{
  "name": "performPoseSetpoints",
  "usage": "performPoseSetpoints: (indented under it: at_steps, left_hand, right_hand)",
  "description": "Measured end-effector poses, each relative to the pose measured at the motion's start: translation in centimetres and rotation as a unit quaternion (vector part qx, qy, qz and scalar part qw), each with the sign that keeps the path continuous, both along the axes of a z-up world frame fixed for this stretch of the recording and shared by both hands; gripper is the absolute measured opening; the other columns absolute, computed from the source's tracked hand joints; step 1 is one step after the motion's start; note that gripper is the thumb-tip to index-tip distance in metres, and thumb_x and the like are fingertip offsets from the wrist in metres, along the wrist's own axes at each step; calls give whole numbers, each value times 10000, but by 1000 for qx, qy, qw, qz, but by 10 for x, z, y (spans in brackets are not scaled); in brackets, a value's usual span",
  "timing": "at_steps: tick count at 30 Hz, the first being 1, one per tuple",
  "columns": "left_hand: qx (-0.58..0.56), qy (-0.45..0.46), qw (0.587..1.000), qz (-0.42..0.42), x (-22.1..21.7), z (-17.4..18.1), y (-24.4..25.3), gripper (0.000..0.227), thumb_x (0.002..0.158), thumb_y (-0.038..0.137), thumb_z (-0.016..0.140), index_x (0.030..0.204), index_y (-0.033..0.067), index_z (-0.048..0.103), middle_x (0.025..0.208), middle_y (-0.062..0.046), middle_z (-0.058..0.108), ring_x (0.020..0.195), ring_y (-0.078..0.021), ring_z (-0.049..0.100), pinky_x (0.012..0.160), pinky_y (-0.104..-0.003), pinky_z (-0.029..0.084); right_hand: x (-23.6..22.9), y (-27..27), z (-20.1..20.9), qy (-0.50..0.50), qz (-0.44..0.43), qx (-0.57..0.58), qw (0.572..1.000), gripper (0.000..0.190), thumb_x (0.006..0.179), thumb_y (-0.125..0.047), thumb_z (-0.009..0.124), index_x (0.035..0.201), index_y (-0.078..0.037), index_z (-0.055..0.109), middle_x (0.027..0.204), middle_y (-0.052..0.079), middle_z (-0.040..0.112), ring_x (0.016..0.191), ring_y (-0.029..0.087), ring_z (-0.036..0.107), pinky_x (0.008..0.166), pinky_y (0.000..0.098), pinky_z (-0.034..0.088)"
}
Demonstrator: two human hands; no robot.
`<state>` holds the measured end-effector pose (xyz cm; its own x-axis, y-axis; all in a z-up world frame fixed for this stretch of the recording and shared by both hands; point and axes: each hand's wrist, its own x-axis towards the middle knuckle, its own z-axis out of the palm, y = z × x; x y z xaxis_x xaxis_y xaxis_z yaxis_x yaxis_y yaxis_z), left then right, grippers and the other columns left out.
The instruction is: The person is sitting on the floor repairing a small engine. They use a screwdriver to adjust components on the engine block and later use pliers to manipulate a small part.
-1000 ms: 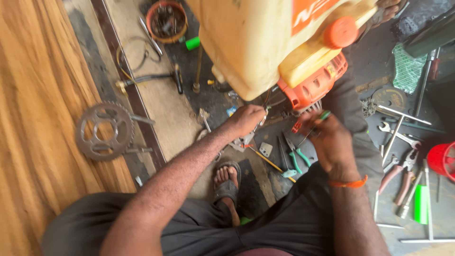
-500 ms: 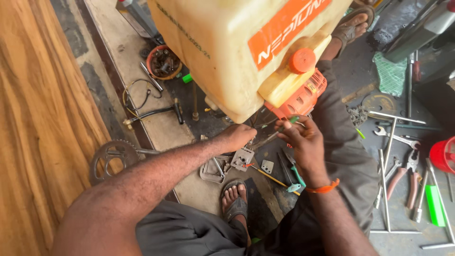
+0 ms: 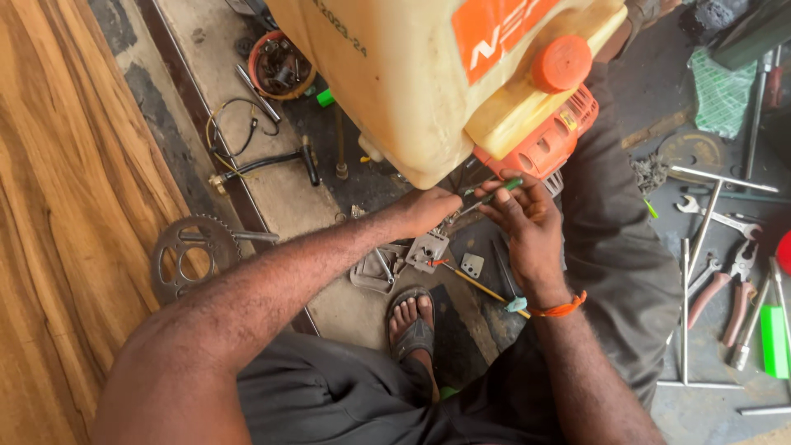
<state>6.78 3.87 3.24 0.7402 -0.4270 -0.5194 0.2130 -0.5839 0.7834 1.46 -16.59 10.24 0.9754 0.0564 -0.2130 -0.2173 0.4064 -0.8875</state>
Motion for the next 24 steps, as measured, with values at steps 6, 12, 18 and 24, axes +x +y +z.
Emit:
performPoseSetpoints:
  at_steps: [6, 12, 18, 24]
  left_hand:
    - [3, 47, 999, 15, 2, -4, -2, 405, 915, 382, 474, 732, 75, 664, 716, -20, 670, 711, -121, 622, 732, -315, 487]
    - [-2, 33, 999, 11, 0, -7, 2, 385, 960, 377, 471, 766, 61, 573, 709, -32, 532, 693, -126, 539, 692, -337, 476]
    - [-52, 53, 997, 33, 2, -18, 1, 352, 946, 335, 455, 740, 74, 570, 693, 8, 566, 679, -96, 543, 679, -318, 467]
    - [-72, 24, 997, 4, 4, -33, 6, 345, 971, 288, 458, 740, 46, 541, 702, -18, 539, 694, -105, 523, 685, -318, 466]
  right_hand:
    - [2, -2, 0, 28, -12, -2, 1000, 342, 1042, -76, 556, 1372, 2, 516, 1195, 115, 679, 1123, 212, 688, 950, 338, 577]
    - [2, 0, 0, 32, -16, 2, 999, 364, 1050, -62, 534, 1402, 4, 467, 1223, 132, 667, 1144, 224, 685, 965, 348, 567]
    - [4, 3, 1, 27, -4, 15, 1000, 335, 1057, -32, 480, 1389, -6, 450, 1257, 143, 654, 1159, 231, 676, 975, 352, 559]
    - [7, 6, -1, 19, -7, 7, 1000, 334, 1061, -21, 455, 1395, -3, 451, 1274, 153, 653, 1170, 240, 672, 994, 355, 553]
